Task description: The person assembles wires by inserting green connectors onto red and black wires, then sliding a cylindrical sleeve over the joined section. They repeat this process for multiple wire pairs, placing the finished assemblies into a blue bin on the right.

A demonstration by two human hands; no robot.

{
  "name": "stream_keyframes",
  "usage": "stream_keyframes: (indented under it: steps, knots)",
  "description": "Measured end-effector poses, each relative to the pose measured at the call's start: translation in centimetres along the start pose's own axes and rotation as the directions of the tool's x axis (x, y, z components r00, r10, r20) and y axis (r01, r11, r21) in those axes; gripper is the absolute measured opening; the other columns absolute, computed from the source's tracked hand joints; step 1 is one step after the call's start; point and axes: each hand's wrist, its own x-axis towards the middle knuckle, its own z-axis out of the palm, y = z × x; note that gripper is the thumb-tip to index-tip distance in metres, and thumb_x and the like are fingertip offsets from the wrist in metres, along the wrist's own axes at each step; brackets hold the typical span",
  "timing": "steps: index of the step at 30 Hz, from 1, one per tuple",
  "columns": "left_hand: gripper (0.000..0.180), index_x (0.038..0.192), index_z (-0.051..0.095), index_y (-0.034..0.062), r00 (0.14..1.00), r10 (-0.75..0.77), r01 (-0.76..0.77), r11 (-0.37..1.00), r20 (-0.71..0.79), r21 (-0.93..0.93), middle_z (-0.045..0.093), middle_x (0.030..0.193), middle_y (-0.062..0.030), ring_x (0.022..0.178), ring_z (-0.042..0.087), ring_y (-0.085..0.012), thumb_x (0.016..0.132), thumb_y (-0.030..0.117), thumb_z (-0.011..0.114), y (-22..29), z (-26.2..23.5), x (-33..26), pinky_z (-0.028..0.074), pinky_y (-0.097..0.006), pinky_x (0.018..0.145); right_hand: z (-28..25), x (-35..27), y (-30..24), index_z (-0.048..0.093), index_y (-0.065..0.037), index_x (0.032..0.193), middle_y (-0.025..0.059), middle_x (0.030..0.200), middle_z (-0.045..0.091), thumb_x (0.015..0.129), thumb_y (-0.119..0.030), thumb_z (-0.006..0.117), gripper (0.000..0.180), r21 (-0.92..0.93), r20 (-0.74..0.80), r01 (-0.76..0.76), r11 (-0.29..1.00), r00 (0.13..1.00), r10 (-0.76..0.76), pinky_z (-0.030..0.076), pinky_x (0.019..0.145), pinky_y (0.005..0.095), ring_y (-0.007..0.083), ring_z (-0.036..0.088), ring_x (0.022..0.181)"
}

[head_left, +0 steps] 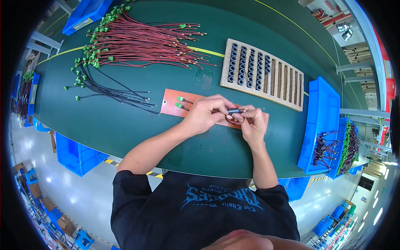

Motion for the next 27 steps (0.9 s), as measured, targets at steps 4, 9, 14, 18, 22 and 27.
stream_keyframes:
  steps: [4,9,14,18,22,27]
  knots:
    - [0.016,0.091,0.066,-0.0048,0.996,-0.009,-0.009,0.977,-0.085,-0.212,0.07,0.119,-0.0205,0.11,0.072,-0.0269,0.088,-0.02,0.061,-2.1,0.4,-0.4,0.062,-0.037,0.096,-0.3,0.8,-2.0,0.053,0.0,0.117,0.0176,0.107,0.072,0.097,0.005,0.066,0.025,0.337,0.007,-0.25,0.908,0.965,0.263,0.059,0.078,0.0302,0.0196,0.072,0.094]
    - [0.008,0.086,0.066,-0.0049,0.988,0.069,-0.082,0.992,-0.139,-0.092,0.075,0.11,-0.0164,0.097,0.075,-0.0228,0.088,-0.012,0.068,-1.6,0.7,-0.3,0.063,-0.033,0.087,-2.2,1.9,-2.5,0.061,0.004,0.112,0.0119,0.104,0.072,0.103,-0.006,0.062,0.014,0.102,0.091,-0.306,0.947,0.95,0.297,0.056,0.076,0.0272,0.0132,0.068,0.087]
    - [0.012,0.085,0.064,-0.005,0.982,0.163,-0.151,0.982,-0.097,0.118,0.075,0.109,-0.016,0.096,0.074,-0.024,0.086,-0.017,0.061,-0.8,0.5,-0.5,0.062,-0.035,0.082,-3.0,2.0,-2.4,0.066,0.001,0.101,0.009,0.1,0.071,0.099,-0.006,0.068,0.008,-0.106,0.158,-0.211,0.972,0.961,0.226,0.055,0.074,0.0291,0.0157,0.068,0.082]
    - [0.015,0.086,0.065,-0.0054,0.979,0.203,-0.196,0.956,-0.012,0.217,0.074,0.111,-0.0186,0.107,0.073,-0.0269,0.082,-0.019,0.059,-0.4,0.4,-0.6,0.062,-0.037,0.091,-3.4,2.8,-4.0,0.063,0.0,0.097,0.01,0.097,0.069,0.096,-0.005,0.069,0.008,-0.367,0.24,-0.03,0.93,0.963,0.125,0.054,0.076,0.0342,0.0248,0.068,0.085]
    - [0.016,0.092,0.061,-0.0038,0.993,0.114,-0.111,0.983,-0.011,0.147,0.071,0.112,-0.0168,0.105,0.072,-0.0258,0.086,-0.018,0.058,0.1,0.5,-0.5,0.062,-0.037,0.088,-2.6,2.7,-4.5,0.06,-0.002,0.096,0.0129,0.095,0.066,0.096,-0.002,0.066,0.005,-0.525,0.245,0.054,0.849,0.965,0.091,0.053,0.078,0.0378,0.0333,0.065,0.089]
    - [0.012,0.1,0.059,-0.0029,0.998,0.044,-0.042,0.998,-0.038,0.038,0.068,0.111,-0.0142,0.101,0.072,-0.026,0.092,-0.012,0.061,-0.2,0.6,-0.4,0.061,-0.036,0.089,-5.8,2.1,-3.5,0.059,0.0,0.097,0.0156,0.094,0.066,0.1,-0.002,0.061,0.004,-0.39,-0.082,-0.137,0.911,0.99,0.114,0.053,0.078,0.0372,0.0316,0.065,0.085]
